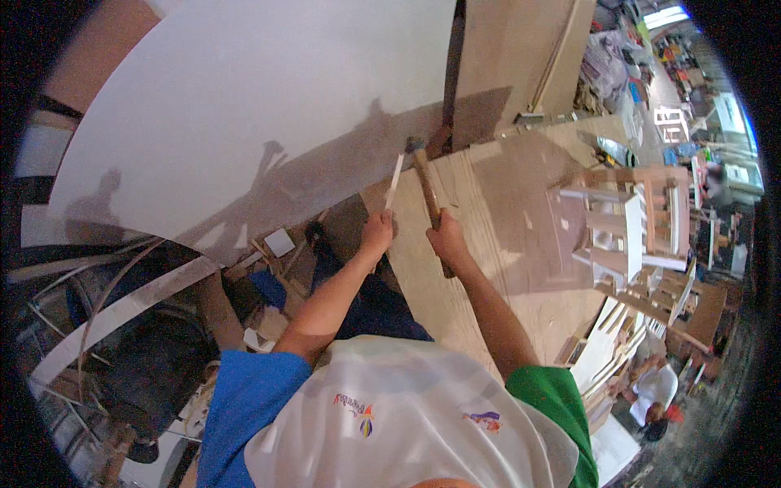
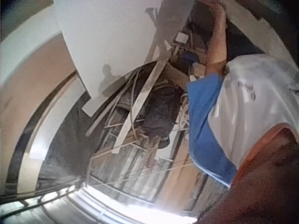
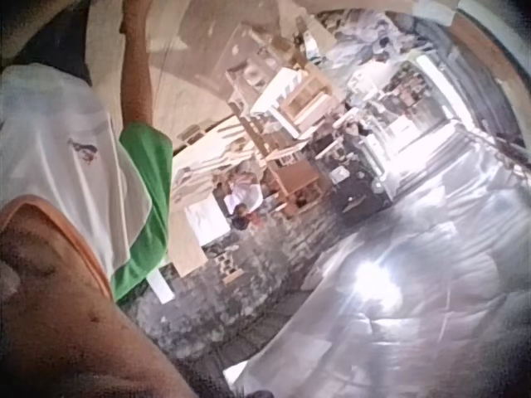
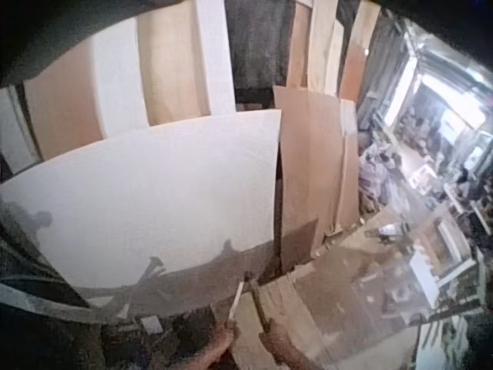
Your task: The person selects wood scraps from a pile, aligns a small wooden piece against a larger structure on a workbench, hammers a nail into the wood, and then uses pliers to pull a nail out.
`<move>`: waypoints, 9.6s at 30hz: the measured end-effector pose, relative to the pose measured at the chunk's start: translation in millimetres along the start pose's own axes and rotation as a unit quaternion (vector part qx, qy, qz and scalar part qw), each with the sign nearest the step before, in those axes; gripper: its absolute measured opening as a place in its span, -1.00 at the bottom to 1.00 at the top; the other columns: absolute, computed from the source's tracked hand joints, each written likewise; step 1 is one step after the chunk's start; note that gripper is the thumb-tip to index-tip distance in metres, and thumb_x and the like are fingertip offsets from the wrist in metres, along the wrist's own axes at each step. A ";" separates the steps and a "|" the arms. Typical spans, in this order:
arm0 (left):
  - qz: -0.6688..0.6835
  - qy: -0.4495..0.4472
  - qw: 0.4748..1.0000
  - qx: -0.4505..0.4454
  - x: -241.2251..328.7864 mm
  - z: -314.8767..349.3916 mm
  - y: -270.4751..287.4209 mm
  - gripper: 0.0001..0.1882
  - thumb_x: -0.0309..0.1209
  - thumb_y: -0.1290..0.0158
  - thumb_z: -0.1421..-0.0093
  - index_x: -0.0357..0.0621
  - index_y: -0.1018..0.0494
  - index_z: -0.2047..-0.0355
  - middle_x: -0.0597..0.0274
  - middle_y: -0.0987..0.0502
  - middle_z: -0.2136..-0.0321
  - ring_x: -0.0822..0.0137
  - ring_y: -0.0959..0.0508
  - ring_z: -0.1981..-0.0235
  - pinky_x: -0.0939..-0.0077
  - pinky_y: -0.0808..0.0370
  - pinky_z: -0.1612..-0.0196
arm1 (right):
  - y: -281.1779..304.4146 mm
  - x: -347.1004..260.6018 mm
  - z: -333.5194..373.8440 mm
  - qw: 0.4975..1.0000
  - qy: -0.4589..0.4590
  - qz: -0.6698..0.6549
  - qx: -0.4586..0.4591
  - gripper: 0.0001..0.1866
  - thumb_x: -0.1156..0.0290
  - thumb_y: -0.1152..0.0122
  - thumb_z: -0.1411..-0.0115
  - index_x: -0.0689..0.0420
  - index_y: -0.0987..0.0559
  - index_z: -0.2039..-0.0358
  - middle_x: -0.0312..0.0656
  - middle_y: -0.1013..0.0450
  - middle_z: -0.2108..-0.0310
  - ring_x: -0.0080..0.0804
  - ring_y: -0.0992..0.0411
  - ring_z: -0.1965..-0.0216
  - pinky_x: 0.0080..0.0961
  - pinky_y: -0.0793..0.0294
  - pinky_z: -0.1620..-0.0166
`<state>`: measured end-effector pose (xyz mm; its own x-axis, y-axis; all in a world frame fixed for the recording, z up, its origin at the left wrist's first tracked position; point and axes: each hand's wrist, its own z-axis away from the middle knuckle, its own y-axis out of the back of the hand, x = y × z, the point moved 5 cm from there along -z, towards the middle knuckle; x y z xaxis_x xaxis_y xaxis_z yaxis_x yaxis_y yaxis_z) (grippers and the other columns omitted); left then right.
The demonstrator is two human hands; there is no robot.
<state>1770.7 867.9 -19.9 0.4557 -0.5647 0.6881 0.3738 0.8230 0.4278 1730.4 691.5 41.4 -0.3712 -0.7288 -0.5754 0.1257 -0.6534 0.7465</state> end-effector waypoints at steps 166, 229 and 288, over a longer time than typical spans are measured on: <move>0.019 -0.222 0.969 0.110 -14.8 52.9 28.1 -0.64 -0.19 -0.21 -0.02 -0.23 -0.46 0.33 -0.06 -0.52 0.55 0.01 -0.54 0.51 0.28 -0.42 0.46 | 10.4 78.8 61.8 0.975 -0.131 -0.043 0.173 -0.72 0.46 -0.23 0.04 0.28 -0.42 0.32 0.01 -0.45 0.54 -0.03 -0.47 0.45 -0.23 -0.43 0.37; 0.038 0.008 0.998 -0.053 -0.8 -12.2 4.2 -0.37 0.14 0.22 -0.24 -0.22 -0.37 0.61 0.18 -0.38 0.74 0.28 -0.42 0.76 0.30 -0.36 0.67 | -27.8 23.5 58.0 0.980 -0.081 -0.179 -0.016 -0.72 0.39 -0.17 -0.09 0.29 -0.32 0.30 -0.04 -0.39 0.63 -0.33 -0.39 0.73 -0.38 -0.36 0.68; -0.280 -0.398 0.863 0.133 82.0 -58.3 -27.5 -0.61 -0.29 0.02 -0.14 0.02 -0.35 -0.01 0.07 -0.55 0.44 0.02 -0.53 0.42 0.03 -0.42 0.29 | 38.3 23.2 -12.8 0.995 -0.055 -0.077 0.045 -0.36 0.49 -0.08 -0.09 0.18 -0.10 -0.18 0.22 -0.45 0.41 0.16 -0.47 0.36 -0.10 -0.44 0.32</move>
<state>1844.9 795.4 -9.4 -0.4756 -0.7440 0.4694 0.1078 0.4803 0.8704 1738.3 646.9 52.3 -0.4794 -0.5919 -0.6479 -0.0208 -0.7304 0.6827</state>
